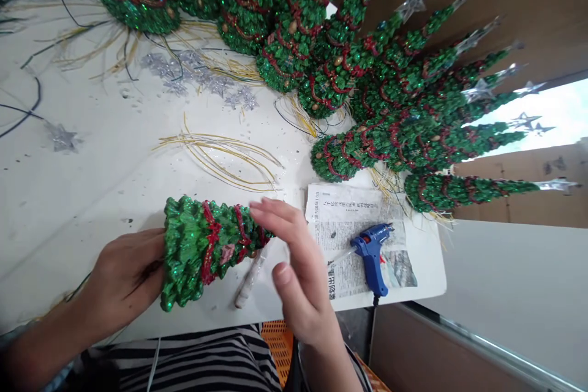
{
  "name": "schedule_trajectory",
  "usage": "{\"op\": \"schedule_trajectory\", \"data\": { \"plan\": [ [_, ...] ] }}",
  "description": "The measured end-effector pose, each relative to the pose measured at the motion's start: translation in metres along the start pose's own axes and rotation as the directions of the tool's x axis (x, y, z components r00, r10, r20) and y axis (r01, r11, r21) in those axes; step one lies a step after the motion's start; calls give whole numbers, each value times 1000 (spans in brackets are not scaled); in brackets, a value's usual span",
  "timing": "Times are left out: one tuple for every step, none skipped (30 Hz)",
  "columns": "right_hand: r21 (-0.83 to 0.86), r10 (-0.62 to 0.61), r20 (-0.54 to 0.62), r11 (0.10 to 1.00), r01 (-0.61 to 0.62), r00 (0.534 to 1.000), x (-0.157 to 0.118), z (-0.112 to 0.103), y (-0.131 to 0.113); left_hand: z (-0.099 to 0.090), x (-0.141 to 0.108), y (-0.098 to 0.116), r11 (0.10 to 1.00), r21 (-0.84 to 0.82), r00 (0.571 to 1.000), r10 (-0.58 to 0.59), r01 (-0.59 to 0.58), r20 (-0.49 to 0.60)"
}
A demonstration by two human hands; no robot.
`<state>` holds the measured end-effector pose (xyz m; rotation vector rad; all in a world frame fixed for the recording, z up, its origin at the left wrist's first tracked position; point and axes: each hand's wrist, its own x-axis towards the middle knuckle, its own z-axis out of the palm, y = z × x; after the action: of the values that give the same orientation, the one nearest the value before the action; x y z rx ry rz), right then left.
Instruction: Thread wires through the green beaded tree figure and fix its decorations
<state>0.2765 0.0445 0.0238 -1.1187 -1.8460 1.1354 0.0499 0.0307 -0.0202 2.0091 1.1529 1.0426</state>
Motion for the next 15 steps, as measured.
{"op": "schedule_trajectory", "data": {
  "plan": [
    [-43,-29,-125,999,23,992,-5,-2,0,1,-1,0,1000,-3,1000,-10,10,-14],
    [-123,-63,-213,992,37,975,-10,-5,-1,1,-3,0,1000,-5,999,-19,19,-28],
    [-230,-99,-247,972,41,964,-16,-8,-2,2,-5,-1,1000,-6,999,-28,27,-36],
    [-343,-122,-218,938,41,968,-21,-10,-2,3,-7,-1,999,-6,999,-32,31,-40],
    [-449,-121,-141,892,45,983,-26,-11,-3,3,-9,-1,999,-5,999,-33,33,-40],
    [-546,-110,-45,835,68,993,-32,-11,-2,3,-10,-2,999,-2,999,-33,33,-42],
    [-640,-100,38,761,102,994,-37,-10,-1,3,-11,-2,1000,2,999,-31,31,-44],
    [-731,-106,87,669,136,991,-41,-7,1,3,-12,-3,1000,6,999,-27,27,-46],
    [-811,-122,106,563,157,987,-45,-4,4,3,-12,-3,1000,9,999,-23,23,-48],
    [-872,-141,108,462,162,984,-48,1,7,2,-12,-3,1000,11,999,-17,17,-49],
    [-905,-162,103,395,160,981,-50,6,11,1,-12,-3,1000,11,999,-10,10,-48],
    [-922,-177,101,354,159,979,-52,10,14,1,-11,-3,1000,11,999,-5,5,-46],
    [-924,-188,103,345,164,977,-52,14,18,0,-11,-3,1000,8,999,-4,4,-43],
    [-920,-196,111,351,175,974,-51,18,20,-1,-10,-3,1000,3,999,-2,2,-43],
    [-916,-199,123,355,188,972,-49,20,23,-2,-9,-2,1000,-2,999,-6,6,-39]
  ]
}}
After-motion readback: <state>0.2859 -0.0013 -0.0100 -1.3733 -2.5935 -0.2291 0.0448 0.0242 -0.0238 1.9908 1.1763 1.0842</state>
